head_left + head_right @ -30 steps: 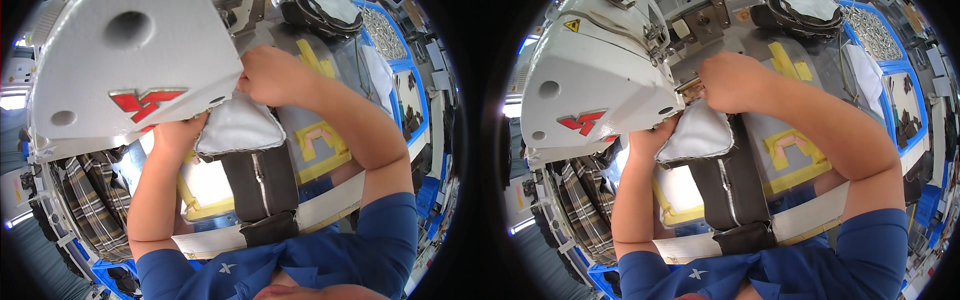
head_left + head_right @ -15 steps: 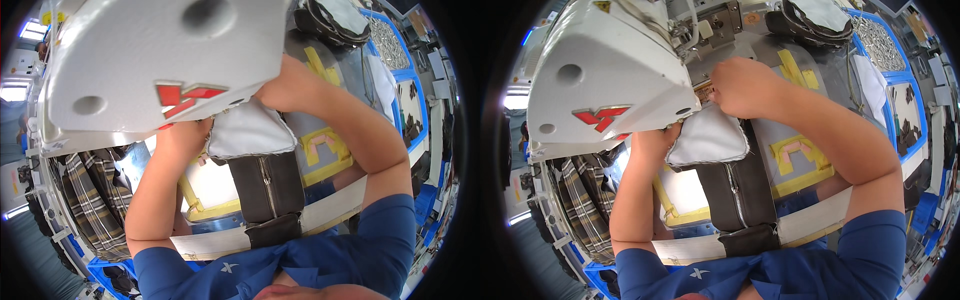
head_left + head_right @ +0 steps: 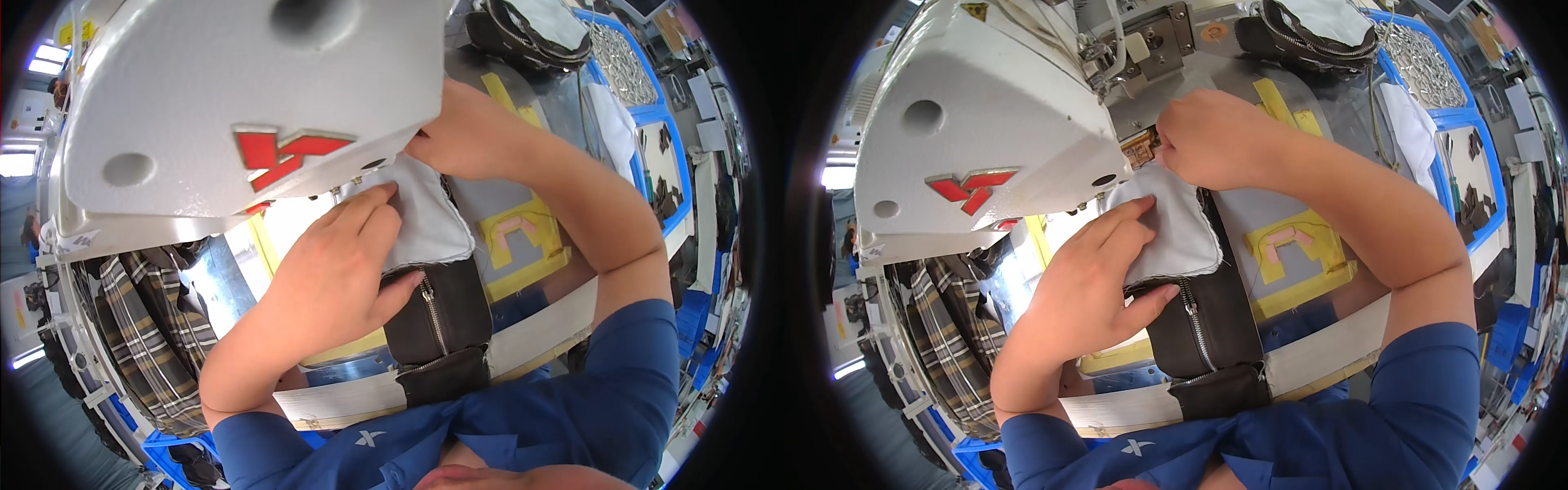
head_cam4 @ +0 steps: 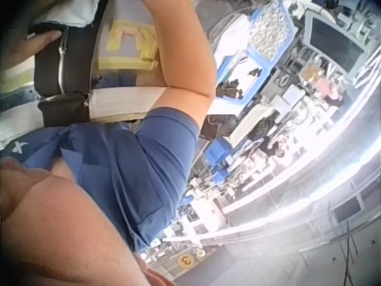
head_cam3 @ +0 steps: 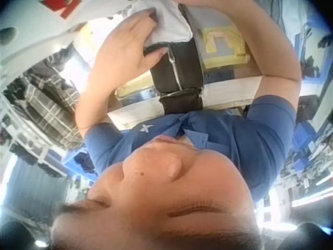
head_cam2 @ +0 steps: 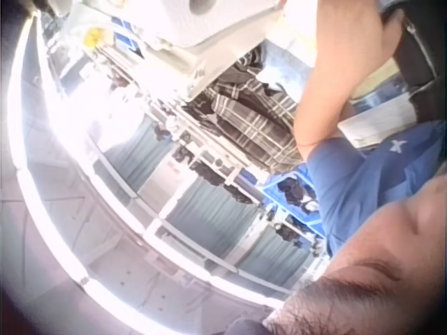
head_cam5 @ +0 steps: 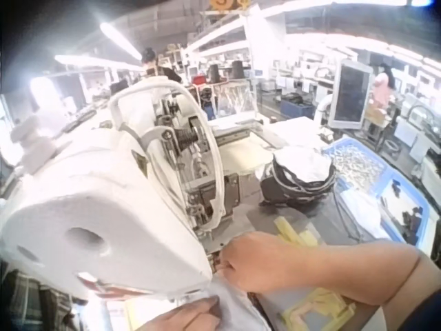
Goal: The person uses a sewing machine to stitch a zipper onto a black fabric pouch. They align the zipper, sew along the edge, and then attach a plaid fabric piece to the pouch. The person repeats this process for multiple pouches, handling them one at a time.
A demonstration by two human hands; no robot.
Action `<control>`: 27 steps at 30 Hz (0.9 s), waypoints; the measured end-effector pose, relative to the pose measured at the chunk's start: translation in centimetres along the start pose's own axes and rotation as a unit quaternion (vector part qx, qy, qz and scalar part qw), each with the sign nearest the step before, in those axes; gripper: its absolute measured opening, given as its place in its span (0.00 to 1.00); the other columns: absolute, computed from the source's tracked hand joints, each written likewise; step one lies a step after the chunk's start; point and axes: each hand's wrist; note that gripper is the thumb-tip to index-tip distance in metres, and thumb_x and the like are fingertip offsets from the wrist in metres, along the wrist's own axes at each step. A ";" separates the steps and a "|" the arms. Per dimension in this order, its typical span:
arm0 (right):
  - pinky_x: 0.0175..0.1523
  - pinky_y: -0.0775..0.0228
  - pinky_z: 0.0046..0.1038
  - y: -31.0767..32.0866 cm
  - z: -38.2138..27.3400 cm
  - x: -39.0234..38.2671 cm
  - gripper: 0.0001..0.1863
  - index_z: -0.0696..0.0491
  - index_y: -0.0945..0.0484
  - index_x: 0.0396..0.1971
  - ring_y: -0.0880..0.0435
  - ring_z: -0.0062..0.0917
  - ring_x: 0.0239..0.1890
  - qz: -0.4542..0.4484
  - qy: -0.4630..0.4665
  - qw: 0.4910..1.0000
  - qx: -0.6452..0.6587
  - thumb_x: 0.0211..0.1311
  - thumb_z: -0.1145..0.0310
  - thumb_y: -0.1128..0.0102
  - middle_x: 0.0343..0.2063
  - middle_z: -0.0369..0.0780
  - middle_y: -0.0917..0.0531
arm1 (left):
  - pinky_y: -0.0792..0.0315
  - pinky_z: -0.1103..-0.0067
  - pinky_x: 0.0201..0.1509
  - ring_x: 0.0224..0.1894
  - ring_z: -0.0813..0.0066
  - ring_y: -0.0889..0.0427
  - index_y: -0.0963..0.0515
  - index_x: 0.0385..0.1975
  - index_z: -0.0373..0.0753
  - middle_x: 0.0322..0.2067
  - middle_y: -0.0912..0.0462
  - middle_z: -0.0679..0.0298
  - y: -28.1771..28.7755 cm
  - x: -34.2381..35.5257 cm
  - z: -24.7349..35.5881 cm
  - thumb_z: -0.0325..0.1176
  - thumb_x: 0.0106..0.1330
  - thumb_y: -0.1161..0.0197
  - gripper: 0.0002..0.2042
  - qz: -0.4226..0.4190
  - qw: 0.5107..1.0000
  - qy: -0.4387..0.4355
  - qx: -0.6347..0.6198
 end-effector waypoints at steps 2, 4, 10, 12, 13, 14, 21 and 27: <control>0.47 0.20 0.48 0.3 -0.6 0.1 0.13 0.63 0.14 0.27 0.12 0.52 0.40 -0.008 -0.008 1.000 -0.004 0.62 0.66 0.37 0.30 0.54 0.13 | 0.24 0.61 0.66 0.62 0.41 0.20 0.25 0.61 0.31 0.64 0.22 0.43 -0.2 0.0 0.0 0.35 0.55 0.21 0.33 0.003 1.000 -0.008 0.015; 0.47 0.20 0.49 0.6 -1.0 0.1 0.14 0.63 0.14 0.27 0.12 0.52 0.39 -0.021 -0.019 1.000 -0.012 0.62 0.66 0.37 0.30 0.53 0.13 | 0.24 0.60 0.67 0.62 0.42 0.20 0.26 0.63 0.31 0.65 0.23 0.43 -0.5 0.1 -0.1 0.34 0.56 0.23 0.34 -0.005 0.999 -0.012 0.038; 0.48 0.19 0.48 0.4 -0.5 0.2 0.14 0.62 0.14 0.27 0.12 0.53 0.40 -0.035 -0.017 0.999 -0.021 0.62 0.65 0.36 0.31 0.53 0.13 | 0.24 0.61 0.67 0.61 0.42 0.19 0.27 0.65 0.31 0.65 0.24 0.44 -0.6 0.3 0.2 0.33 0.56 0.25 0.35 -0.028 0.997 -0.009 0.075; 0.49 0.20 0.49 -0.5 0.1 0.1 0.14 0.62 0.13 0.28 0.12 0.52 0.41 0.007 0.005 1.000 -0.026 0.62 0.65 0.35 0.31 0.53 0.13 | 0.24 0.62 0.67 0.61 0.43 0.19 0.27 0.65 0.30 0.64 0.23 0.43 -0.5 0.3 0.3 0.33 0.56 0.25 0.35 -0.038 0.996 -0.002 0.083; 0.49 0.20 0.49 -0.6 0.0 0.1 0.14 0.62 0.13 0.28 0.12 0.53 0.41 0.010 0.000 1.000 -0.009 0.62 0.65 0.35 0.31 0.53 0.12 | 0.24 0.62 0.67 0.61 0.43 0.19 0.27 0.65 0.29 0.64 0.23 0.42 -0.5 0.2 0.4 0.33 0.56 0.25 0.35 -0.043 0.995 0.004 0.084; 0.49 0.20 0.49 -0.7 -0.2 0.2 0.14 0.62 0.13 0.28 0.12 0.53 0.41 0.014 -0.005 1.000 0.008 0.62 0.65 0.35 0.31 0.53 0.12 | 0.24 0.62 0.67 0.61 0.43 0.19 0.27 0.64 0.28 0.64 0.23 0.42 -0.4 0.2 0.5 0.33 0.56 0.25 0.35 -0.049 0.995 0.010 0.086; 0.49 0.20 0.49 -0.2 -2.6 1.1 0.13 0.61 0.13 0.28 0.12 0.53 0.41 -0.056 -0.055 0.996 0.035 0.63 0.65 0.36 0.31 0.53 0.12 | 0.17 0.67 0.58 0.53 0.47 0.13 0.25 0.56 0.24 0.55 0.19 0.37 0.1 0.0 0.8 0.32 0.53 0.24 0.31 -0.036 0.989 -0.002 0.141; 0.47 0.20 0.50 -0.2 -1.9 0.7 0.13 0.61 0.14 0.26 0.12 0.53 0.40 -0.043 -0.050 0.998 -0.004 0.59 0.64 0.36 0.31 0.53 0.13 | 0.16 0.68 0.55 0.51 0.50 0.13 0.24 0.55 0.24 0.54 0.18 0.37 0.2 -0.1 0.7 0.33 0.53 0.25 0.30 -0.037 0.987 -0.011 0.155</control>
Point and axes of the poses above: each hand's wrist, its own x-axis towards the middle knuckle, its own y-axis out of the back of the hand, z = x × y
